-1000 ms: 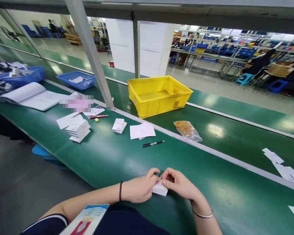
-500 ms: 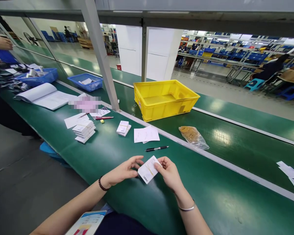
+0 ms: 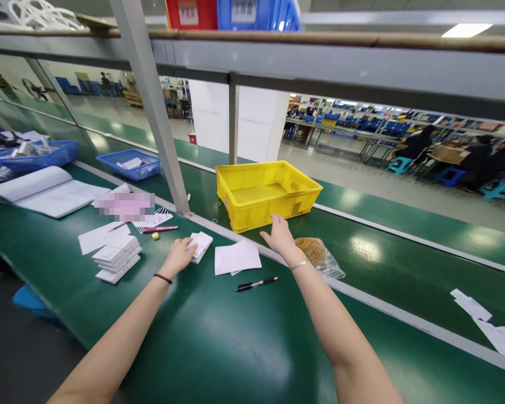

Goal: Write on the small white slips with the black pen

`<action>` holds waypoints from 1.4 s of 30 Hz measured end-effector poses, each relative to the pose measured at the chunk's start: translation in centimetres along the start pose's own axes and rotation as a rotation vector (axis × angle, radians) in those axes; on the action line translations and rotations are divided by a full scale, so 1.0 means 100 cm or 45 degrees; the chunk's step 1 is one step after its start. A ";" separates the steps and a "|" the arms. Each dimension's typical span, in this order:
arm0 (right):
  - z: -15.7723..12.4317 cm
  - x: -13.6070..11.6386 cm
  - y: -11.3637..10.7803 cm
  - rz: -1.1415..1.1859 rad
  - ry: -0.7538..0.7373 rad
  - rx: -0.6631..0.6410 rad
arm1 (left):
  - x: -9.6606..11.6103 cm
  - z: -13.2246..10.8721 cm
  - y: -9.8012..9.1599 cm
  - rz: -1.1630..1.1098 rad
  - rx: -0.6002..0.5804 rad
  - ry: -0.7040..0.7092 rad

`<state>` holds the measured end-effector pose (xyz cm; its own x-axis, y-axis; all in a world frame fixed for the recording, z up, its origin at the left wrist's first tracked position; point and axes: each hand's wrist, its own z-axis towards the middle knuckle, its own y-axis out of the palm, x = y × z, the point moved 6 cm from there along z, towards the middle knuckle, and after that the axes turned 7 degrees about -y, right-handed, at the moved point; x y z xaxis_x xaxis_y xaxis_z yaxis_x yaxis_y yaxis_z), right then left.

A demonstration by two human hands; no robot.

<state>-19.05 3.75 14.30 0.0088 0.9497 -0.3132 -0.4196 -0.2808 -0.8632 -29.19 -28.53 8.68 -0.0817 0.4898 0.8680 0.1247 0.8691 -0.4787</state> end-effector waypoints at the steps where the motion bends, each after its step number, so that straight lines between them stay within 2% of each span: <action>1: 0.024 0.005 -0.002 -0.136 -0.037 -0.019 | 0.000 0.000 0.001 0.032 0.047 -0.005; 4: 0.079 0.021 -0.004 -0.433 -0.135 -0.128 | 0.002 -0.004 0.001 0.082 0.154 0.014; 6: 0.098 0.031 -0.004 -0.505 -0.177 -0.166 | 0.012 -0.002 0.002 0.001 0.161 0.081; 8: 0.105 0.039 -0.003 -0.519 -0.192 -0.152 | 0.031 0.007 0.009 -0.217 0.071 0.147; 11: 0.095 0.045 -0.001 -0.537 -0.192 -0.071 | 0.068 0.035 0.038 -0.373 -0.081 0.107; 15: 0.058 0.052 0.001 -0.540 -0.151 0.059 | 0.127 0.068 0.092 -0.489 -0.213 0.058; 17: 0.035 0.057 0.001 -0.548 -0.094 0.113 | 0.151 0.072 0.117 -0.527 -0.265 0.082; 19: 0.010 0.061 0.001 -0.555 -0.035 0.147 | 0.163 0.068 0.134 -0.541 -0.286 0.109; 21: -0.013 0.063 -0.002 -0.554 -0.005 0.150 | 0.165 0.060 0.142 -0.535 -0.284 0.142; 23: -0.033 0.061 -0.006 -0.512 -0.052 0.118 | 0.161 0.050 0.143 -0.518 -0.293 0.185; 27: -0.048 0.063 -0.020 -0.264 -0.164 -0.096 | 0.153 0.033 0.140 -0.474 -0.357 0.274; 29: -0.037 0.069 -0.025 -0.208 -0.138 -0.205 | 0.152 0.028 0.138 -0.450 -0.377 0.306; 31: -0.014 0.072 -0.024 -0.205 -0.140 -0.285 | 0.151 0.026 0.138 -0.431 -0.379 0.330; 35: 0.044 0.068 -0.001 -0.256 -0.150 -0.413 | 0.148 0.027 0.138 -0.399 -0.358 0.359; 37: 0.064 0.064 0.014 -0.306 -0.114 -0.450 | 0.146 0.028 0.138 -0.384 -0.354 0.367; 42: 0.075 0.057 0.041 -0.413 -0.006 -0.516 | 0.143 0.029 0.138 -0.363 -0.337 0.377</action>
<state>-27.55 9.00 11.93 0.0752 0.9972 -0.0031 -0.0106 -0.0023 -0.9999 -31.51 -9.34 14.10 0.1311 0.1608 0.9782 0.3887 0.8994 -0.1999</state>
